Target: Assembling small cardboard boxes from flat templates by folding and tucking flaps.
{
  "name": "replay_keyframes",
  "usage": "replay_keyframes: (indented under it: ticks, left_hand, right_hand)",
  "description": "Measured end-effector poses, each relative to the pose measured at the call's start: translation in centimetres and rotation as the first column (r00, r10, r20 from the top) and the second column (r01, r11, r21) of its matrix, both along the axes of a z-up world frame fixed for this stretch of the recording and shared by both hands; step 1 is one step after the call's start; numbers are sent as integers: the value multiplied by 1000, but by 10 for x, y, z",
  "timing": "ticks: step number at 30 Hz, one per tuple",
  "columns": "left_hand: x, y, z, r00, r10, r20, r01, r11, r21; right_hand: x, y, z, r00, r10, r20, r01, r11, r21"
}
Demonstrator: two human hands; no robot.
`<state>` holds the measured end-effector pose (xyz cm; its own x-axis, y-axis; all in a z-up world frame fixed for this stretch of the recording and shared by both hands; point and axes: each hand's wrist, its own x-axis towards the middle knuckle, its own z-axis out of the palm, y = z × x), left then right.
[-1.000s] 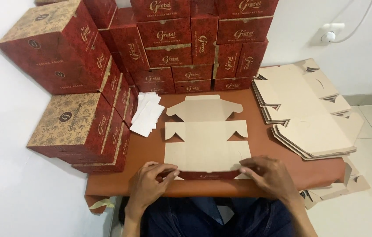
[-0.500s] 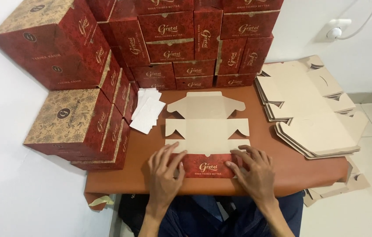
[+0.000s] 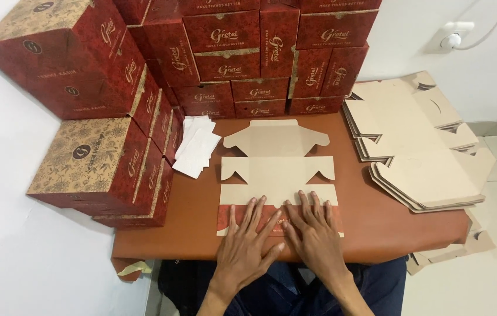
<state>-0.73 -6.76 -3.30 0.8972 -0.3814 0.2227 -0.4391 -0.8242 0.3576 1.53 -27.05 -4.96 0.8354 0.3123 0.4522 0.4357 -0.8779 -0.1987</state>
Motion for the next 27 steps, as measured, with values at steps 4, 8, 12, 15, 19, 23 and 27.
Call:
replay_keyframes:
  ticks: [4,8,12,15,19,23,27]
  left_hand:
    - [1,-1,9,992,-32,-123,23,997,-72]
    - [2,0,1,989,-48,-137,42,998,-48]
    - [2,1,-1,992,-50,-118,48,999,-23]
    - [1,0,-2,994,-43,-105,39,999,-38]
    - [5,-1,-7,996,45,-80,-47,999,-27]
    - [3,1,7,997,72,21,-67,978,-197]
    - [-13,1,44,957,175,231,-106,954,-282]
  right_hand:
    - [3,-2,-1,1000,6,0,-6,999,-39]
    - [2,-2,0,995,5,-102,-2,1000,27]
    - [1,-1,1,998,12,-62,-10,999,32]
    - [-1,0,2,999,2,-40,-1,1000,23]
    - [1,-1,9,982,-12,-187,38,990,135]
    - [0,-3,25,988,8,-156,25,977,210]
    - [-20,-9,60,999,-24,-27,28,983,179]
